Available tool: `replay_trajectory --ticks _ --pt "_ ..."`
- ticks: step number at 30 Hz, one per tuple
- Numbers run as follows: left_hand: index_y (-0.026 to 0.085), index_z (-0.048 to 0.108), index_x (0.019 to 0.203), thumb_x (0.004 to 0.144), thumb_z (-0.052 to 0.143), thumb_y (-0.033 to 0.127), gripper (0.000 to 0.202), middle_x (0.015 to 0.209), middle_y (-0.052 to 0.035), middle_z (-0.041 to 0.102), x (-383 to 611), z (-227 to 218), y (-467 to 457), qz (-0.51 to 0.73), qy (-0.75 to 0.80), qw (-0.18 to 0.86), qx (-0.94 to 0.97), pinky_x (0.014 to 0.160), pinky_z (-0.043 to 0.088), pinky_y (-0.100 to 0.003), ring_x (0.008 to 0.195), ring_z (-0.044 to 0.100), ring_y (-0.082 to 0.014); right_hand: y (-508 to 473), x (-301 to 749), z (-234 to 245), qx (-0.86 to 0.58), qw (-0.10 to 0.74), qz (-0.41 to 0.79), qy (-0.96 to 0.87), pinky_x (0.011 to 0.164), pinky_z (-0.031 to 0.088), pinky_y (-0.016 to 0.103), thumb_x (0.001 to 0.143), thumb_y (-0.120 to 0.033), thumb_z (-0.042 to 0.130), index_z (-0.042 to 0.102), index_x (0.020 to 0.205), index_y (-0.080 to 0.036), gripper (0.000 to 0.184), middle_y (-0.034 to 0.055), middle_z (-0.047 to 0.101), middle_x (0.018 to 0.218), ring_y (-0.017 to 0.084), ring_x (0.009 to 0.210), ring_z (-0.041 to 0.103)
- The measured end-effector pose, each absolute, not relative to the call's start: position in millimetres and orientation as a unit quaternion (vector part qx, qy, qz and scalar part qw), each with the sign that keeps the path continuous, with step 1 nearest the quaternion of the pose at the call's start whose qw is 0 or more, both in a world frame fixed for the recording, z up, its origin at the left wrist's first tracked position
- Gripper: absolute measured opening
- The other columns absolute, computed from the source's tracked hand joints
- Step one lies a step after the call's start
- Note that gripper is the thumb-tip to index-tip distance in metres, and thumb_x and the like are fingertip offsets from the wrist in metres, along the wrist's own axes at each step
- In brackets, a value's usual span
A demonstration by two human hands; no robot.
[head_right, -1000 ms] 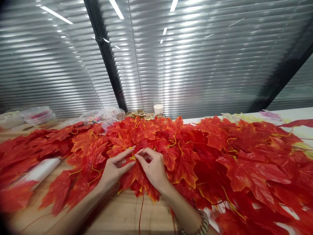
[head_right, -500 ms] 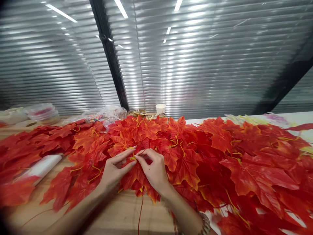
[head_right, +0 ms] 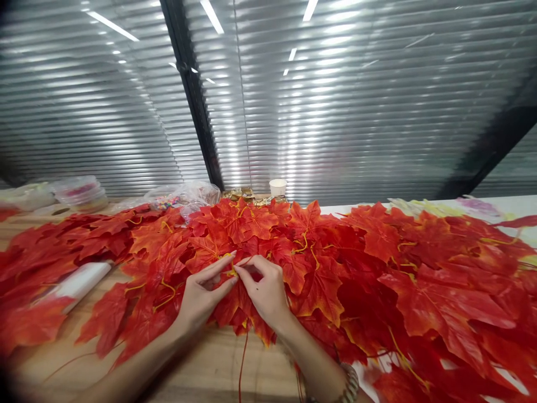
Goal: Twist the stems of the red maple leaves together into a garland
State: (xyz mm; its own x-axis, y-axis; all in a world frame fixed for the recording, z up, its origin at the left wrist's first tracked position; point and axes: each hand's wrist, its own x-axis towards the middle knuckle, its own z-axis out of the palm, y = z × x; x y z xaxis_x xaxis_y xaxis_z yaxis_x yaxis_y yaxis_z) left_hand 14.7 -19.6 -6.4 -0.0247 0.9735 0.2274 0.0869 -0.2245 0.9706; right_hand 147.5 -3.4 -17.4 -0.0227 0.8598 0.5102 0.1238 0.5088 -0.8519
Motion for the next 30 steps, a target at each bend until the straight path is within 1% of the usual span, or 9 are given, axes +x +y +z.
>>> replay_trajectory --ticks 6,9,11,14,16,18,24,30 --pt "0.019 0.063 0.107 0.065 0.07 0.018 0.042 0.119 -0.0069 0.06 9.9 -9.7 -13.4 0.543 0.479 0.428 0.541 0.102 0.035 -0.036 0.117 0.048 -0.0241 -1.8 146.0 -17.2 -0.37 0.61 0.371 -0.595 0.067 0.052 0.028 0.075 -0.021 0.061 0.064 0.074 -0.018 0.004 0.0033 0.066 0.073 0.017 0.07 0.063" --pt "0.018 0.062 0.109 0.064 0.071 0.021 0.046 0.12 -0.0075 0.059 9.5 -9.3 -12.5 0.54 0.472 0.456 0.527 0.098 0.04 -0.036 0.114 0.051 -0.0257 -2.0 146.0 -15.5 -0.367 0.617 0.412 -0.56 0.068 0.052 0.027 0.073 -0.021 0.063 0.065 0.073 -0.019 0.003 0.003 0.067 0.074 0.017 0.071 0.063" --pt "0.016 0.059 0.114 0.064 0.072 0.023 0.052 0.113 -0.0091 0.063 10.7 -8.1 -13.7 0.53 0.469 0.494 0.505 0.09 0.047 -0.035 0.105 0.058 -0.0263 -1.8 146.3 -15.5 -0.366 0.611 0.432 -0.554 0.068 0.052 0.027 0.072 -0.021 0.065 0.065 0.072 -0.019 0.003 0.0028 0.068 0.074 0.017 0.071 0.064" --pt "0.012 0.054 0.119 0.062 0.073 0.025 0.062 0.09 -0.0098 0.072 12.7 -6.4 -15.8 0.511 0.474 0.542 0.47 0.076 0.053 -0.032 0.084 0.066 -0.0238 -0.7 146.8 -17.3 -0.361 0.601 0.441 -0.56 0.068 0.052 0.027 0.072 -0.022 0.065 0.066 0.072 -0.018 0.003 0.0028 0.069 0.074 0.017 0.07 0.064" --pt "0.01 0.054 0.119 0.061 0.074 0.024 0.063 0.081 -0.0085 0.073 13.4 -6.3 -16.2 0.511 0.474 0.552 0.458 0.072 0.054 -0.029 0.077 0.067 -0.0218 0.0 147.2 -18.7 -0.358 0.599 0.437 -0.567 0.068 0.052 0.027 0.072 -0.022 0.065 0.066 0.073 -0.018 0.004 0.003 0.069 0.074 0.017 0.07 0.065" --pt "0.01 0.055 0.118 0.061 0.074 0.023 0.061 0.078 -0.0075 0.073 13.3 -7.2 -15.9 0.514 0.471 0.554 0.454 0.071 0.054 -0.028 0.076 0.067 -0.021 0.2 147.8 -18.9 -0.357 0.594 0.422 -0.584 0.067 0.053 0.028 0.073 -0.022 0.064 0.066 0.074 -0.018 0.004 0.0033 0.069 0.074 0.017 0.069 0.065" --pt "0.01 0.058 0.114 0.061 0.074 0.025 0.057 0.08 -0.0076 0.073 11.5 -10.0 -14.1 0.514 0.482 0.542 0.458 0.076 0.053 -0.033 0.084 0.066 -0.0242 -2.3 149.7 -14.1 -0.362 0.573 0.326 -0.659 0.067 0.051 0.03 0.076 -0.023 0.062 0.068 0.074 -0.021 0.007 0.0037 0.067 0.074 0.017 0.069 0.063" --pt "0.011 0.06 0.112 0.061 0.074 0.027 0.054 0.081 -0.0068 0.073 10.7 -9.9 -14.3 0.508 0.491 0.53 0.47 0.076 0.053 -0.031 0.081 0.066 -0.0227 -2.8 150.5 -13.1 -0.351 0.568 0.292 -0.685 0.071 0.05 0.031 0.077 -0.018 0.06 0.068 0.075 -0.022 0.009 0.0029 0.068 0.074 0.017 0.072 0.062"
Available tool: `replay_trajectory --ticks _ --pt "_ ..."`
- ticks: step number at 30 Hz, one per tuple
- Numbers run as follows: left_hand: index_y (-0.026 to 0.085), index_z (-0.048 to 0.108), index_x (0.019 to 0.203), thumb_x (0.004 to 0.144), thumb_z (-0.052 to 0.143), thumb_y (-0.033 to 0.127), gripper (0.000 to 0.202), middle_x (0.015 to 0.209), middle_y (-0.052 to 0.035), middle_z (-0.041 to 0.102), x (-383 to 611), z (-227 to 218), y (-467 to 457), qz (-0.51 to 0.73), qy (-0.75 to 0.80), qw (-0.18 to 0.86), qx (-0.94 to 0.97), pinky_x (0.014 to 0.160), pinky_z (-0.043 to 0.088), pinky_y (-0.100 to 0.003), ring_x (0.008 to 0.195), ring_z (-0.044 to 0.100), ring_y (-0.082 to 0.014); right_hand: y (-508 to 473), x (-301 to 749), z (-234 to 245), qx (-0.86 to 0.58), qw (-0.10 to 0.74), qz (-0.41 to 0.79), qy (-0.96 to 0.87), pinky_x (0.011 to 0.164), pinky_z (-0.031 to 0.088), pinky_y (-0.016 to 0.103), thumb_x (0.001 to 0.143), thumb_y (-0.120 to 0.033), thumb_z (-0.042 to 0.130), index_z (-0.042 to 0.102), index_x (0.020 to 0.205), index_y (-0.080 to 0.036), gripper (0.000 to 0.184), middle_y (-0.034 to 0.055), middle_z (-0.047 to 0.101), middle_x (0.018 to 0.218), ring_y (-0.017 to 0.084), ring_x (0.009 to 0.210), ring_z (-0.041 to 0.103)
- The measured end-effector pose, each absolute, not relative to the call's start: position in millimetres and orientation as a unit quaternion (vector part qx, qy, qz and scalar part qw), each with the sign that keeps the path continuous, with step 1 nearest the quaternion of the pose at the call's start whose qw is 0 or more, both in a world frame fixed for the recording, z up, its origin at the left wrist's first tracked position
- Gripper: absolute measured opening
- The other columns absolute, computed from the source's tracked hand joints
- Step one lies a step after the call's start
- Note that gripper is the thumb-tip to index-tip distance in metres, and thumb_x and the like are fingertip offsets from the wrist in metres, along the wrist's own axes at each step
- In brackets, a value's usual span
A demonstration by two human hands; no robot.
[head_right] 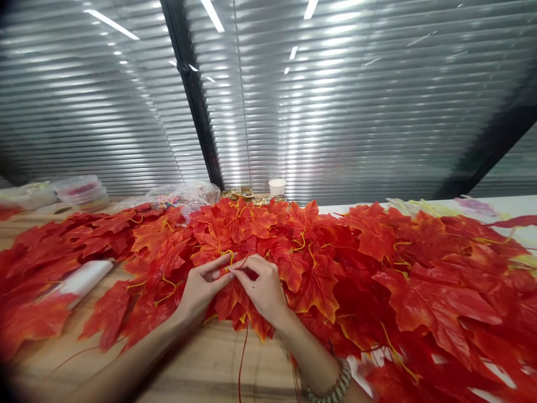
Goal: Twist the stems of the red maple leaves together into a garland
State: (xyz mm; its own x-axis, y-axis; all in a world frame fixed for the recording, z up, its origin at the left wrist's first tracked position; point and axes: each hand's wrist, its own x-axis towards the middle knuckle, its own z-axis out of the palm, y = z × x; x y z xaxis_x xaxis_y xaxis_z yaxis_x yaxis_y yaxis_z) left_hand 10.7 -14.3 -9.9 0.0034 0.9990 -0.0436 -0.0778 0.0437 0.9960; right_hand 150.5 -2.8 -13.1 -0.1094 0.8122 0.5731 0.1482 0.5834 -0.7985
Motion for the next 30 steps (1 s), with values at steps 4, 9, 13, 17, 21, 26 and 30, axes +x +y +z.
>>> replay_trajectory --ticks 4,9,13,17,21,26,30 --pt "0.012 0.062 0.11 0.063 0.073 0.027 0.051 0.087 -0.0075 0.072 11 -9 -15 0.512 0.489 0.511 0.488 0.079 0.052 -0.033 0.087 0.065 -0.0242 -2 151 -11 -0.348 0.561 0.276 -0.699 0.072 0.049 0.031 0.077 -0.016 0.06 0.068 0.076 -0.022 0.01 0.0033 0.068 0.074 0.017 0.073 0.062" --pt "0.01 0.063 0.106 0.064 0.072 0.025 0.046 0.095 -0.0108 0.07 13 -4 -17 0.516 0.476 0.519 0.487 0.085 0.05 -0.034 0.097 0.062 -0.026 -5 149 -9 -0.36 0.571 0.268 -0.688 0.07 0.05 0.03 0.077 -0.016 0.059 0.066 0.075 -0.02 0.009 0.0035 0.067 0.074 0.017 0.072 0.062" --pt "0.01 0.064 0.104 0.063 0.073 0.023 0.044 0.101 -0.0114 0.068 14 -1 -18 0.524 0.469 0.538 0.465 0.087 0.049 -0.036 0.096 0.063 -0.0254 -5 147 -11 -0.385 0.599 0.297 -0.637 0.065 0.052 0.028 0.078 -0.02 0.057 0.064 0.076 -0.019 0.007 0.0038 0.066 0.074 0.017 0.068 0.063" --pt "0.01 0.064 0.102 0.059 0.076 0.02 0.046 0.097 -0.0126 0.07 13 0 -17 0.523 0.453 0.583 0.425 0.089 0.047 -0.037 0.094 0.064 -0.0241 -1 147 -14 -0.392 0.629 0.354 -0.57 0.065 0.053 0.029 0.076 -0.024 0.06 0.062 0.077 -0.018 0.007 0.0041 0.066 0.073 0.018 0.069 0.064" --pt "0.01 0.066 0.095 0.054 0.079 0.018 0.044 0.093 -0.0133 0.071 12 0 -14 0.531 0.447 0.599 0.399 0.089 0.047 -0.038 0.09 0.065 -0.0238 -1 146 -13 -0.376 0.634 0.412 -0.535 0.066 0.054 0.029 0.074 -0.026 0.063 0.061 0.076 -0.018 0.009 0.0035 0.067 0.073 0.018 0.069 0.065" --pt "0.012 0.068 0.09 0.052 0.079 0.019 0.041 0.095 -0.0106 0.069 10 1 -13 0.538 0.455 0.563 0.431 0.089 0.045 -0.036 0.092 0.062 -0.0223 -4 144 -9 -0.364 0.628 0.441 -0.529 0.067 0.053 0.028 0.074 -0.024 0.063 0.062 0.077 -0.017 0.008 0.0033 0.067 0.075 0.017 0.071 0.064" --pt "0.013 0.07 0.079 0.052 0.078 0.019 0.029 0.095 -0.0083 0.066 8 2 -12 0.547 0.48 0.503 0.467 0.088 0.044 -0.033 0.093 0.059 -0.0213 -6 143 -8 -0.368 0.639 0.432 -0.519 0.066 0.052 0.027 0.075 -0.024 0.061 0.062 0.078 -0.017 0.008 0.0032 0.066 0.075 0.016 0.069 0.063"
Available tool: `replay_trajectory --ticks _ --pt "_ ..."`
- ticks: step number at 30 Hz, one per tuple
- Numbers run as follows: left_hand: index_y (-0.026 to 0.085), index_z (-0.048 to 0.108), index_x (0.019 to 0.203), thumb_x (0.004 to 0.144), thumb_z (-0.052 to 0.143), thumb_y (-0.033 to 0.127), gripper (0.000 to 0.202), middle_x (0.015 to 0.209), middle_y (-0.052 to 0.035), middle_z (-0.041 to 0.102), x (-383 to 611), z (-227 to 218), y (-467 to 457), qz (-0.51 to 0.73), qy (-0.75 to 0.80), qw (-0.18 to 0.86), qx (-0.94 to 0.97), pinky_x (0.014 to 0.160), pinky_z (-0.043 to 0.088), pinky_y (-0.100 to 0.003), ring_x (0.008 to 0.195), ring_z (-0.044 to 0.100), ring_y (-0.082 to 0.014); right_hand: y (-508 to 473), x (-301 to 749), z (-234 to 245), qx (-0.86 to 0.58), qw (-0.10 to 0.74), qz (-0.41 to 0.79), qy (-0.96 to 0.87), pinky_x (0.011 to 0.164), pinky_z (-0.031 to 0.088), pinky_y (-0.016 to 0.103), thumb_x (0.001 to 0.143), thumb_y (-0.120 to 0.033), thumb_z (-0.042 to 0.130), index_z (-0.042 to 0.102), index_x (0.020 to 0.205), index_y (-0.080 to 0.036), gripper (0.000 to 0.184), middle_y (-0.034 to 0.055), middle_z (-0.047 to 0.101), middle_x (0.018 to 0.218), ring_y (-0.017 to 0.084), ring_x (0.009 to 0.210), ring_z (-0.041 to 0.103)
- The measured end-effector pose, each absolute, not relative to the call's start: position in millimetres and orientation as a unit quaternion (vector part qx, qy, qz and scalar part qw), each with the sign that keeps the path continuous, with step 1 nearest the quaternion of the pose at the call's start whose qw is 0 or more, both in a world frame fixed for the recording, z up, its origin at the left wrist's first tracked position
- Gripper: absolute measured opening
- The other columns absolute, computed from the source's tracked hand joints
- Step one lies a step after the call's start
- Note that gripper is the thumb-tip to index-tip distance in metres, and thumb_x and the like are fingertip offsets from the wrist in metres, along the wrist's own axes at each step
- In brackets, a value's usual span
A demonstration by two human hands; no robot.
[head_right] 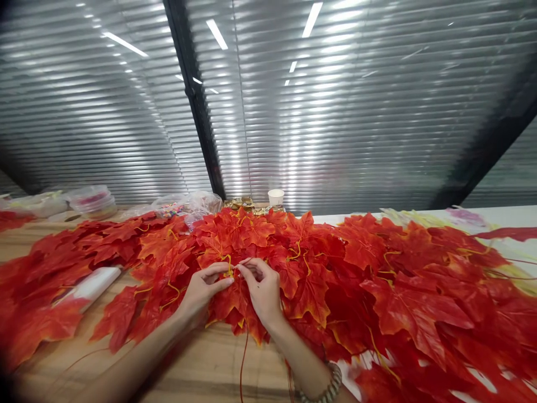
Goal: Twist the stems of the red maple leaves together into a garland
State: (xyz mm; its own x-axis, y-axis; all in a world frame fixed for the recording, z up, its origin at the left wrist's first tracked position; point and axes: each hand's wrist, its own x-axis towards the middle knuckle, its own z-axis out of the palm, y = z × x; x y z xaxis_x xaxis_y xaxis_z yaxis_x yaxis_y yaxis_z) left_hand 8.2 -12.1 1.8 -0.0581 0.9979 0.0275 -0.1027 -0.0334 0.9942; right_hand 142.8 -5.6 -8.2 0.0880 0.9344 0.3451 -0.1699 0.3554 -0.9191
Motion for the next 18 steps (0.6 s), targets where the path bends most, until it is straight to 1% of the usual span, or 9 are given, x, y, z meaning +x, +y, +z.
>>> replay_trajectory --ticks 4,9,14,18 --pt "0.014 0.069 0.073 0.054 0.076 0.021 0.021 0.086 -0.0053 0.066 6.6 3.1 -10.8 0.561 0.485 0.484 0.464 0.085 0.045 -0.031 0.086 0.059 -0.0187 -8.5 142.2 -5.9 -0.378 0.645 0.421 -0.513 0.064 0.053 0.028 0.075 -0.027 0.061 0.062 0.08 -0.017 0.01 0.0037 0.066 0.075 0.016 0.068 0.062" --pt "0.014 0.066 0.068 0.054 0.076 0.022 0.019 0.076 -0.0037 0.067 5.1 3.7 -9.0 0.561 0.488 0.493 0.451 0.078 0.046 -0.029 0.076 0.06 -0.0167 -7.8 142.9 -7.4 -0.385 0.662 0.38 -0.519 0.067 0.054 0.031 0.075 -0.029 0.061 0.061 0.079 -0.018 0.012 0.0054 0.067 0.077 0.018 0.071 0.063" --pt "0.014 0.063 0.066 0.054 0.077 0.025 0.021 0.068 -0.0003 0.065 4.8 2.0 -6.1 0.574 0.479 0.512 0.423 0.071 0.045 -0.023 0.067 0.059 -0.0123 -2.1 143.7 -11.2 -0.363 0.678 0.429 -0.474 0.061 0.056 0.031 0.074 -0.032 0.063 0.06 0.081 -0.017 0.016 0.0039 0.066 0.074 0.019 0.068 0.065" --pt "0.014 0.06 0.07 0.059 0.075 0.027 0.023 0.062 0.0017 0.063 6.7 4.2 -8.0 0.56 0.467 0.541 0.418 0.064 0.043 -0.018 0.061 0.056 -0.0088 -1.0 143.7 -12.4 -0.356 0.677 0.444 -0.466 0.062 0.056 0.03 0.073 -0.03 0.064 0.06 0.08 -0.017 0.016 0.0027 0.065 0.071 0.018 0.068 0.065"
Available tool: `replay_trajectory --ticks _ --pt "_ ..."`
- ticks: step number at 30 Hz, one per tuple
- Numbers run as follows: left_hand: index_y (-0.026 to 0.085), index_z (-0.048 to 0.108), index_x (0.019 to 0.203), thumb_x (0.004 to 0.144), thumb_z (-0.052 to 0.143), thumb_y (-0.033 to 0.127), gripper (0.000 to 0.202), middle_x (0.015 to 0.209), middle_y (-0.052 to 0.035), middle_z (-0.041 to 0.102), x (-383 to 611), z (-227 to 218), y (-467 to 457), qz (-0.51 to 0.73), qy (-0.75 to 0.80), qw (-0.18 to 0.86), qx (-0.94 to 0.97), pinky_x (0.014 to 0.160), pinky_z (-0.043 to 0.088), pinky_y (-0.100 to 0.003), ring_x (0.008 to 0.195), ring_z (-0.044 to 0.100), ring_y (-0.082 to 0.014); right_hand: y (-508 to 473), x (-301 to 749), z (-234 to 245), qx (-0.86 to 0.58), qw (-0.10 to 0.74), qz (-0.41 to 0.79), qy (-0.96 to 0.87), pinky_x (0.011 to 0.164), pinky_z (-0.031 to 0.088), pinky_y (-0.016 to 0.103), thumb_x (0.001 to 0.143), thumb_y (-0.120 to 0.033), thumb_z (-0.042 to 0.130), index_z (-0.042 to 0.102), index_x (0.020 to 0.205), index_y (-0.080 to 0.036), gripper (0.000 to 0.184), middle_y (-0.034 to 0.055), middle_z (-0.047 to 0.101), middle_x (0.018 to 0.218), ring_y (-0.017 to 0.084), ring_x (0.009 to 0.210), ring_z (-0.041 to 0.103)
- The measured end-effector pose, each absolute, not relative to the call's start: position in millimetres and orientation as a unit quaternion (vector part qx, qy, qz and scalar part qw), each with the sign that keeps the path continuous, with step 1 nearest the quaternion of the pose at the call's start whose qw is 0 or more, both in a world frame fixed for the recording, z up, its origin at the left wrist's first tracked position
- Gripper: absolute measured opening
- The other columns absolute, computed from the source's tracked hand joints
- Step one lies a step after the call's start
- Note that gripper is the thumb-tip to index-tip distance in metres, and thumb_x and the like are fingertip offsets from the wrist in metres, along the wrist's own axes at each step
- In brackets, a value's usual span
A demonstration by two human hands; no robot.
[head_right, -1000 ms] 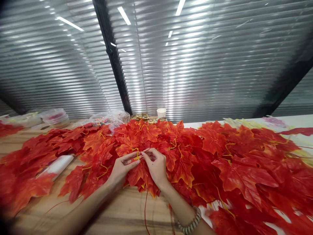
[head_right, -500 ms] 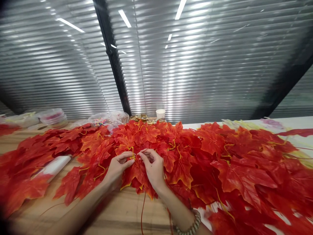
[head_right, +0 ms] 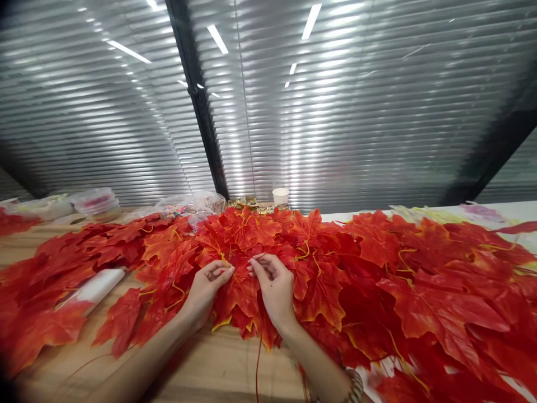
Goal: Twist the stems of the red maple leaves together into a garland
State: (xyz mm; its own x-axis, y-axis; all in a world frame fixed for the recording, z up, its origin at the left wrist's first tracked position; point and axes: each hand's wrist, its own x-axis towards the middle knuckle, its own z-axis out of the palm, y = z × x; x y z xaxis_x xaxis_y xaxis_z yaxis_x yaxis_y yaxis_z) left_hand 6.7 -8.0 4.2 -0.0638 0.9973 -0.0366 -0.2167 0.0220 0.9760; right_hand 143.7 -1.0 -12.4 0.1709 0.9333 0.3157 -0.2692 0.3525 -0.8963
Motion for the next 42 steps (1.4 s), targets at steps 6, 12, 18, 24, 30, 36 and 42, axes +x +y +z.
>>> replay_trajectory --ticks 6,12,18,24,30,36,42 --pt "0.016 0.058 0.087 0.064 0.073 0.032 0.031 0.07 0.0004 0.066 10 5 -13 0.558 0.44 0.579 0.4 0.066 0.047 -0.022 0.066 0.061 -0.0116 2 145 -17 -0.373 0.661 0.435 -0.484 0.068 0.054 0.031 0.073 -0.029 0.064 0.06 0.079 -0.017 0.014 0.0041 0.067 0.074 0.017 0.068 0.065" --pt "0.015 0.062 0.098 0.06 0.075 0.022 0.04 0.099 -0.0091 0.068 12 5 -18 0.52 0.436 0.598 0.426 0.082 0.049 -0.033 0.09 0.063 -0.022 1 146 -14 -0.384 0.666 0.421 -0.481 0.069 0.054 0.032 0.073 -0.03 0.065 0.06 0.08 -0.017 0.016 0.0046 0.067 0.073 0.018 0.068 0.065" --pt "0.011 0.065 0.092 0.065 0.072 0.025 0.03 0.096 -0.0121 0.069 13 8 -20 0.522 0.429 0.612 0.41 0.083 0.05 -0.036 0.089 0.064 -0.0248 -11 145 -2 -0.361 0.65 0.447 -0.497 0.069 0.053 0.03 0.073 -0.028 0.065 0.06 0.079 -0.018 0.012 0.0031 0.067 0.073 0.017 0.069 0.065" --pt "0.013 0.067 0.09 0.067 0.07 0.028 0.028 0.093 -0.0094 0.07 14 1 -16 0.495 0.467 0.554 0.479 0.078 0.051 -0.033 0.086 0.064 -0.024 -8 144 -5 -0.352 0.632 0.455 -0.519 0.069 0.049 0.027 0.074 -0.025 0.064 0.06 0.074 -0.019 0.007 0.0019 0.063 0.078 0.015 0.075 0.06" --pt "0.014 0.066 0.09 0.072 0.065 0.029 0.024 0.095 -0.0077 0.07 18 2 -18 0.507 0.453 0.53 0.506 0.081 0.05 -0.03 0.092 0.063 -0.0227 -5 144 -8 -0.362 0.634 0.469 -0.497 0.064 0.048 0.025 0.072 -0.026 0.065 0.06 0.075 -0.019 0.009 0.0007 0.062 0.075 0.015 0.072 0.059" --pt "0.014 0.064 0.091 0.071 0.066 0.03 0.025 0.096 -0.0082 0.069 18 -1 -19 0.501 0.453 0.552 0.489 0.078 0.052 -0.03 0.091 0.064 -0.0235 -5 144 -8 -0.365 0.636 0.465 -0.496 0.064 0.048 0.026 0.072 -0.026 0.065 0.059 0.073 -0.018 0.01 0.0008 0.062 0.073 0.015 0.071 0.06" --pt "0.014 0.064 0.091 0.071 0.066 0.031 0.026 0.096 -0.009 0.069 17 -3 -19 0.491 0.466 0.549 0.49 0.072 0.053 -0.03 0.089 0.064 -0.025 -6 145 -9 -0.37 0.623 0.462 -0.511 0.063 0.048 0.025 0.073 -0.025 0.064 0.059 0.073 -0.018 0.008 0.0014 0.063 0.074 0.015 0.071 0.06"
